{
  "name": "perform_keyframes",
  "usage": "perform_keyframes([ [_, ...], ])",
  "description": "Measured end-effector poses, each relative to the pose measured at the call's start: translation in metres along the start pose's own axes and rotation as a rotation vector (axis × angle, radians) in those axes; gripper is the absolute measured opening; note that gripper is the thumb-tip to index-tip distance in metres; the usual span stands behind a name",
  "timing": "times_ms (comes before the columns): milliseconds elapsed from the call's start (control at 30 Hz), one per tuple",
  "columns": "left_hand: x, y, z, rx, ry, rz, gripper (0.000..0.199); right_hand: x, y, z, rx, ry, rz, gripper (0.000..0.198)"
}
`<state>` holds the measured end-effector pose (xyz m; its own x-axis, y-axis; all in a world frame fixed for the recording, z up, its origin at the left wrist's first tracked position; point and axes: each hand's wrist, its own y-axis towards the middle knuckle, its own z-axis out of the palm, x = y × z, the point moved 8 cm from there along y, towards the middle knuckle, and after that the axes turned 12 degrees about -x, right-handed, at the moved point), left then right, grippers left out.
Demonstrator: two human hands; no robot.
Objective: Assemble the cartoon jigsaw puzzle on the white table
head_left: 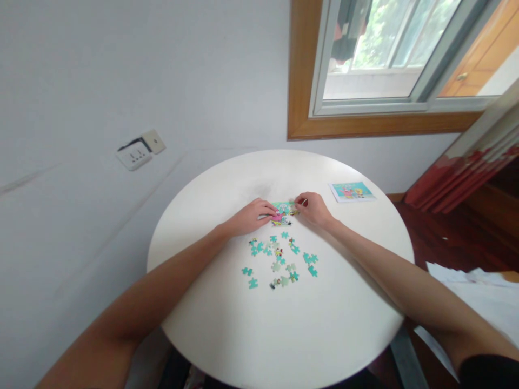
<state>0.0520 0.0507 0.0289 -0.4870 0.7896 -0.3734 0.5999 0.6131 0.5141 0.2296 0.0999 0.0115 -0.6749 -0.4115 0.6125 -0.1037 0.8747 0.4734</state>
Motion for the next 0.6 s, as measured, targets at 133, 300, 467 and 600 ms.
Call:
perform_keyframes([
  [133,0.000,0.000,0.000,-0.003,0.006,0.000,0.025,-0.004,0.003,-0.008,0.005,-0.036,-0.012,0.013],
  [300,0.001,0.001,-0.002,-0.032,0.005,0.007,0.025,0.002,-0.001,-0.006,0.056,-0.066,-0.084,0.014],
  [467,-0.001,0.002,-0.004,-0.041,0.012,0.013,0.025,0.011,-0.008,0.003,0.147,-0.118,-0.125,0.016],
  [600,-0.002,0.002,-0.004,-0.038,0.018,0.013,0.025,0.013,-0.009,0.002,0.140,-0.139,-0.122,0.017],
])
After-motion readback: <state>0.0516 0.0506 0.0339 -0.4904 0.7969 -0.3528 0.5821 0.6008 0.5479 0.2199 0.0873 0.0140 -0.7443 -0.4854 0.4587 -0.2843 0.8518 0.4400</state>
